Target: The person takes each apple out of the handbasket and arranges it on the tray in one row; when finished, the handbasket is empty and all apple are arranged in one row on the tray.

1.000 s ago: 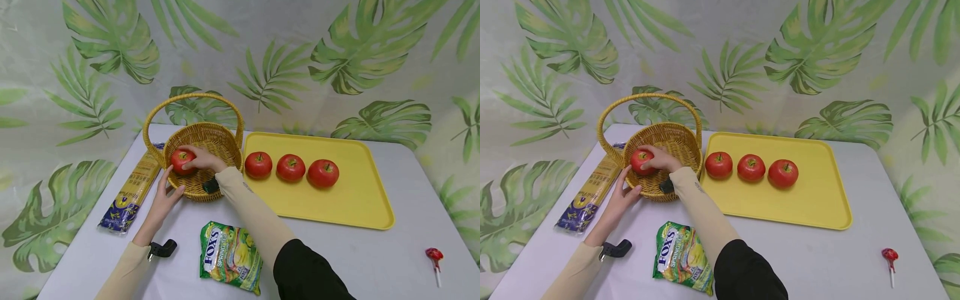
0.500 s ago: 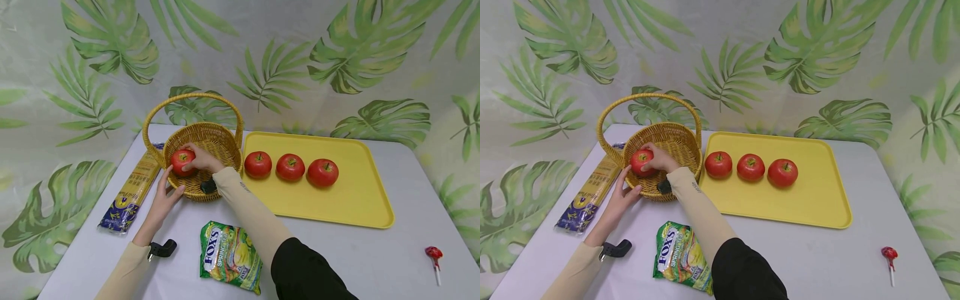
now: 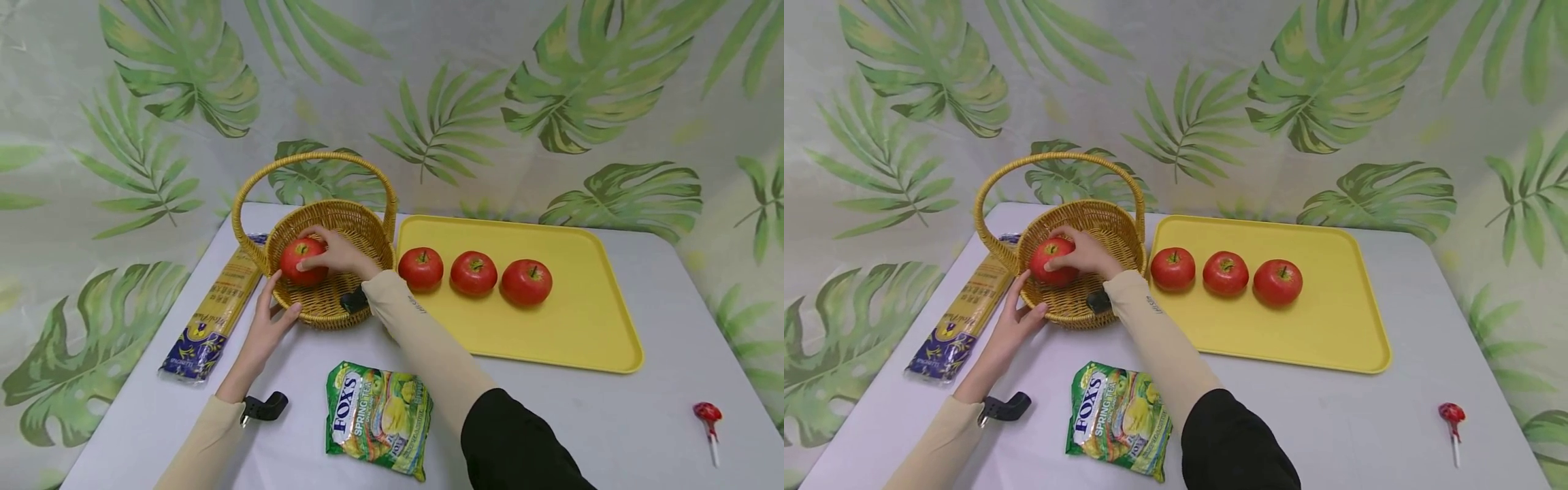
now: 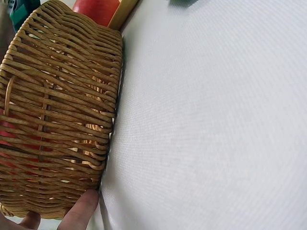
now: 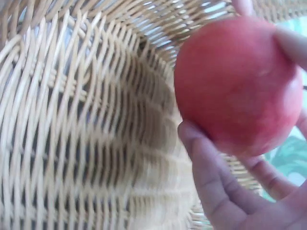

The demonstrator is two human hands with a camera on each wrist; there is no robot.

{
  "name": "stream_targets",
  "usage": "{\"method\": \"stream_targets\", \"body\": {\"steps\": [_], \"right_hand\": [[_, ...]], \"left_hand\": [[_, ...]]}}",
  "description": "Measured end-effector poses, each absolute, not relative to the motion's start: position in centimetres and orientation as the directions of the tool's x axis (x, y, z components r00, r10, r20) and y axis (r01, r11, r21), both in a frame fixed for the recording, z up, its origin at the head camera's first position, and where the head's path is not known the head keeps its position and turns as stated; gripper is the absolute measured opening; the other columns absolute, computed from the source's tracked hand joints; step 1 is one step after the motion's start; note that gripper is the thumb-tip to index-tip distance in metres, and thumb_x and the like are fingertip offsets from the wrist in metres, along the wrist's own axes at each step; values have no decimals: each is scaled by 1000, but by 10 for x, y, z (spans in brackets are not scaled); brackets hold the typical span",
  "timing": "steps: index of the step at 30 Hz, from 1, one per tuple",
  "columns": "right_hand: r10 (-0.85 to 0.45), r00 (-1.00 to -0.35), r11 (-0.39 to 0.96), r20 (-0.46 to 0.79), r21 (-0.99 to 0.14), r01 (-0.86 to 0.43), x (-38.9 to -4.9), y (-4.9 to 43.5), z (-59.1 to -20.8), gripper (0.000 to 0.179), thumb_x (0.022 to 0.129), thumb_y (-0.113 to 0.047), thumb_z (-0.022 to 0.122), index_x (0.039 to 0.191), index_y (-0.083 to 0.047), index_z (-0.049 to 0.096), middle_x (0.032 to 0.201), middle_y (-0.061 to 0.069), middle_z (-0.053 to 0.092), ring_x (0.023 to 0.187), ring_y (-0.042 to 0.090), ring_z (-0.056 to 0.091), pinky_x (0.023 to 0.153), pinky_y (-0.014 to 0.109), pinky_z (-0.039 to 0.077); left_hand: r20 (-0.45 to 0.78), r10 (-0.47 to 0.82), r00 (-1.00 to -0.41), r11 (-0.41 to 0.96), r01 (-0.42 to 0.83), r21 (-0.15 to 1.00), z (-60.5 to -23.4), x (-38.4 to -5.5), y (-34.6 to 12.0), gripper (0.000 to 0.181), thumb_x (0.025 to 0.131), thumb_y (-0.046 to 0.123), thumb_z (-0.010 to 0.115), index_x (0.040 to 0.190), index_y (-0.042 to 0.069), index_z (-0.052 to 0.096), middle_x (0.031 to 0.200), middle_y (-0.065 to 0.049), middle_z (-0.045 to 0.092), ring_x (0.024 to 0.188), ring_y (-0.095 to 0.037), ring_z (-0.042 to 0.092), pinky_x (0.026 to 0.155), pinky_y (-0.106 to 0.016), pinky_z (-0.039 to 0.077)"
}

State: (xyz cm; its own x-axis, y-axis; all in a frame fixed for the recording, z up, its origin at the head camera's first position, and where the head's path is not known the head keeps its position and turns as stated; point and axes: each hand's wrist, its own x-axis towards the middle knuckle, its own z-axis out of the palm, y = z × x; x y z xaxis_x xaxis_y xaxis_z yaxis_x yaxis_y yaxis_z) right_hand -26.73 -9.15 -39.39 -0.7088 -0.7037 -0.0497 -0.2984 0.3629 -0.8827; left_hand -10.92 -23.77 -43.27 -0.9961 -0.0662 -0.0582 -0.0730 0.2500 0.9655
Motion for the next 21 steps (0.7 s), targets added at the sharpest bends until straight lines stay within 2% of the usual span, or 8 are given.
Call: {"method": "stream_targets", "body": {"steps": [2, 6, 9, 17, 21], "right_hand": [[-720, -694, 346, -26, -880, -326, -268, -86, -389, 60, 84, -23, 74, 136, -15, 47, 125, 13, 50, 103, 23, 54, 76, 37, 54], [-735, -678, 338, 26, -852, -399, -270, -72, -379, 60, 83, -30, 75, 135, -18, 48, 127, 9, 47, 110, 21, 50, 84, 33, 50], [-734, -677, 333, 55, -839, -430, -268, -59, -371, 61, 81, -34, 76, 135, -21, 49, 128, 6, 46, 113, 20, 47, 88, 34, 47], [-722, -688, 348, 70, -823, -448, -261, -18, -363, 62, 81, -33, 77, 135, -23, 49, 135, 4, 43, 117, 20, 45, 91, 38, 46], [-712, -699, 337, 68, -840, -425, -261, 7, -365, 62, 81, -32, 77, 135, -24, 49, 132, 4, 42, 115, 20, 45, 91, 38, 46]], "left_hand": [[-66, -66, -996, 249, -80, 965, -424, -105, -234, 72, 99, 16, 52, 155, 16, 6, 156, -18, -8, 135, -53, 13, 102, -64, 28], [-79, -66, -995, 251, -93, 964, -423, -105, -233, 72, 100, 15, 51, 155, 16, 5, 156, -18, -9, 136, -52, 12, 103, -63, 28], [-81, -61, -995, 252, -94, 963, -426, -107, -235, 73, 99, 16, 52, 155, 17, 4, 156, -18, -9, 136, -53, 12, 103, -63, 28], [-56, -73, -996, 263, -74, 962, -452, -115, -245, 75, 98, 23, 55, 155, 30, 6, 157, -12, -9, 136, -50, 14, 102, -60, 31], [-31, -75, -997, 262, -50, 964, -455, -114, -245, 75, 98, 25, 56, 155, 31, 6, 157, -12, -9, 136, -51, 15, 102, -60, 32]]}}
